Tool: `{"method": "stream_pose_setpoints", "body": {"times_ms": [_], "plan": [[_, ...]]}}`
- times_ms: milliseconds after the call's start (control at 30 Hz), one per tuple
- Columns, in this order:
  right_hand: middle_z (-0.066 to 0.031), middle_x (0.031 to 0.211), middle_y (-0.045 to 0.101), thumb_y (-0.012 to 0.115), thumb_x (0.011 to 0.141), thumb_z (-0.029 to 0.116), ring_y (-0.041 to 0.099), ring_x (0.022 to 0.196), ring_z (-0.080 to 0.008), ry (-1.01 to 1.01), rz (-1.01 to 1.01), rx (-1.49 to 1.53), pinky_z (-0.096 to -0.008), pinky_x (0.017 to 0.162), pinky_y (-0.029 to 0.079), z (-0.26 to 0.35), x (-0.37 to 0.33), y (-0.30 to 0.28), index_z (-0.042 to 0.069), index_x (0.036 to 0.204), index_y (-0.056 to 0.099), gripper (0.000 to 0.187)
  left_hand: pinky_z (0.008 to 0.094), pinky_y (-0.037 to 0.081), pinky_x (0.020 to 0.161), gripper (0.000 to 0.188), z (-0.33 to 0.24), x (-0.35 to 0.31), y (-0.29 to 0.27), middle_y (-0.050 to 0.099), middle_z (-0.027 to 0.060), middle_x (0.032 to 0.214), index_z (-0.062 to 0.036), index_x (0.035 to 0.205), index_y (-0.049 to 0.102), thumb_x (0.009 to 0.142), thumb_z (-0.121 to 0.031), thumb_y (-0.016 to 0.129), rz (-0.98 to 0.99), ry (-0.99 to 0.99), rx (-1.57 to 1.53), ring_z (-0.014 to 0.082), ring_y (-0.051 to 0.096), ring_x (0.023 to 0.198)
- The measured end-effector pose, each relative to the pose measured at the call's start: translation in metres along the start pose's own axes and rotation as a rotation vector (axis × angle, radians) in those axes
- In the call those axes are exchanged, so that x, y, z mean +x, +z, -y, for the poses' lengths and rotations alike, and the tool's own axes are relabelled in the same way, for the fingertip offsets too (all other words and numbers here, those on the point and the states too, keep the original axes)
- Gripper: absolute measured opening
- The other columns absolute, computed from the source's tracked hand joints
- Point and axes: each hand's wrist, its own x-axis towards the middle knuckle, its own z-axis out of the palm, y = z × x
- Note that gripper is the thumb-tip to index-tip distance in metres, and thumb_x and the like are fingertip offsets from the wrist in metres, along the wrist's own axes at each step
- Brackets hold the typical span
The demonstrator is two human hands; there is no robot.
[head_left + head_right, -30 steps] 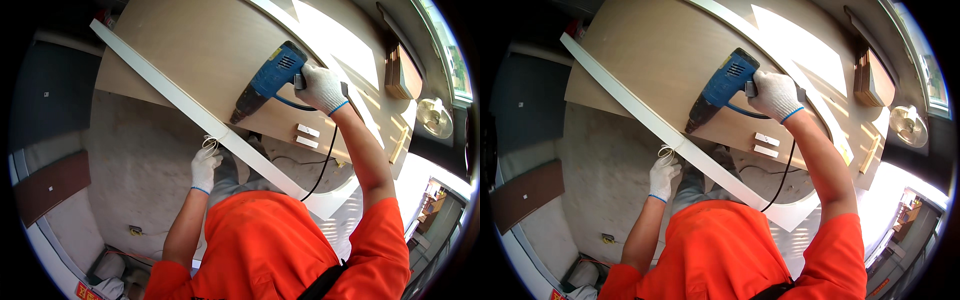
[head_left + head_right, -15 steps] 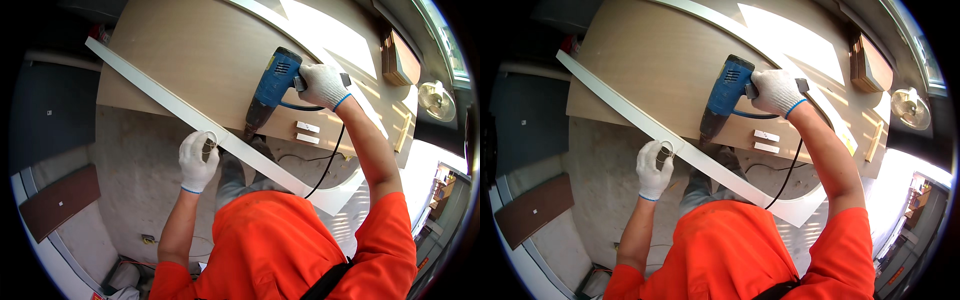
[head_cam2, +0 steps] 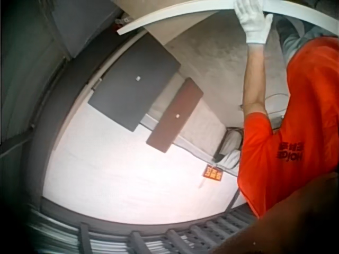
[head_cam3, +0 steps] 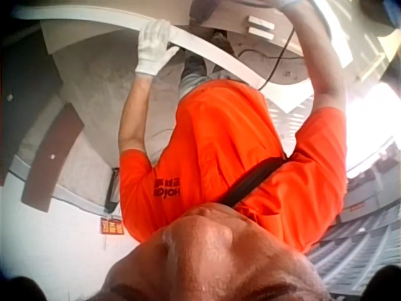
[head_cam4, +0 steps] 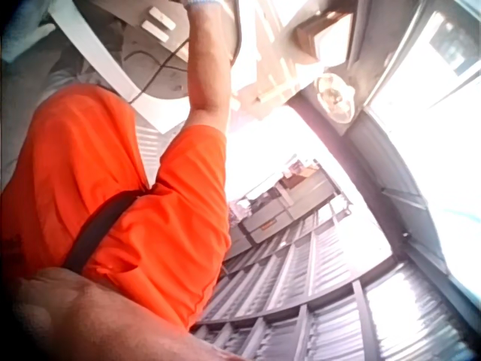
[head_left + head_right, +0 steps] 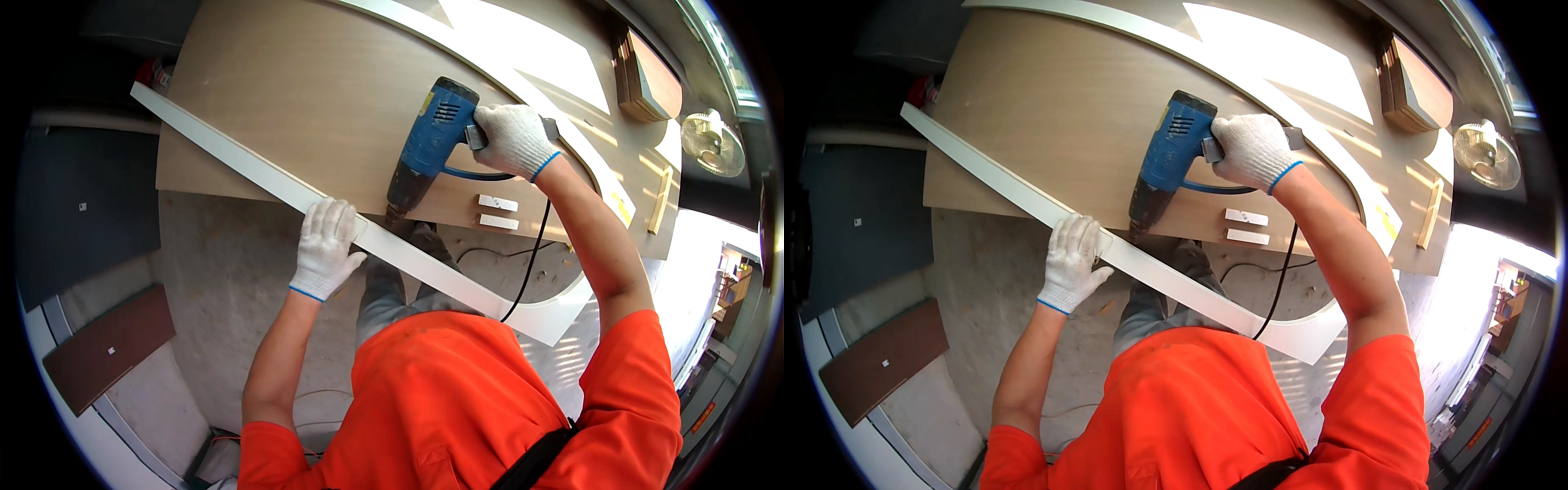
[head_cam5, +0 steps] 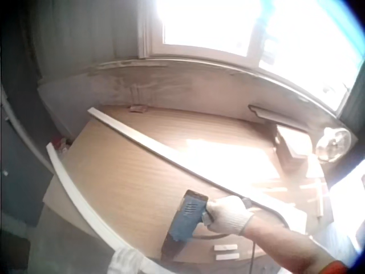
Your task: The person uses a heat gun to warm a white edge band on a large white panel with a circular cutout. They then use a metal scraper to press the band firmly onto the panel's edge, working along the curved and straight sections to ensure adhesion.
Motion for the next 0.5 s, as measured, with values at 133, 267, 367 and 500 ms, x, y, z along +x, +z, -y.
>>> {"method": "stream_pose_setpoints", "body": {"times_ms": [133,267,367,500], "plan": [[-0.0216,0.080,0.073,0.067,0.092,0.028,0.073,0.075,-0.0424,0.181,0.007,0.093,-0.0501,0.072,0.060,0.000,-0.014,-0.010,0.005,0.083,0.073,0.026,0.0569,0.032,0.129,0.100,-0.001,0.006,0.000,0.055,0.0162,0.149,-0.0032,0.147,0.057,0.061,-0.033,0.098,0.036,0.034,-0.005,0.0388,0.046,0.148],[-0.0224,0.081,0.073,0.066,0.091,0.028,0.074,0.079,-0.0434,0.262,-0.032,0.072,-0.0512,0.076,0.060,-0.020,-0.028,-0.001,0.005,0.084,0.074,0.025,0.0554,0.036,0.127,0.079,-0.005,0.023,0.009,0.062,0.0129,0.135,-0.0057,0.132,0.066,0.060,-0.025,0.095,0.042,0.153,-0.009,0.0356,0.053,0.139],[-0.0215,0.082,0.073,0.068,0.089,0.028,0.073,0.080,-0.0426,0.372,-0.016,0.062,-0.0497,0.078,0.059,-0.036,-0.045,-0.001,0.006,0.086,0.075,0.023,0.0532,0.041,0.121,0.065,0.001,0.030,0.015,0.066,0.0105,0.125,-0.0081,0.119,0.069,0.060,-0.019,0.091,0.031,0.241,-0.060,0.0331,0.059,0.129],[-0.0215,0.085,0.074,0.072,0.085,0.030,0.073,0.085,-0.0402,0.508,0.021,0.108,-0.0454,0.083,0.058,-0.040,-0.065,-0.002,0.005,0.088,0.076,0.026,0.0501,0.045,0.113,0.058,0.007,0.033,0.014,0.067,0.0082,0.121,-0.0100,0.114,0.070,0.060,-0.016,0.090,0.048,0.289,-0.140,0.0315,0.063,0.121]]}}
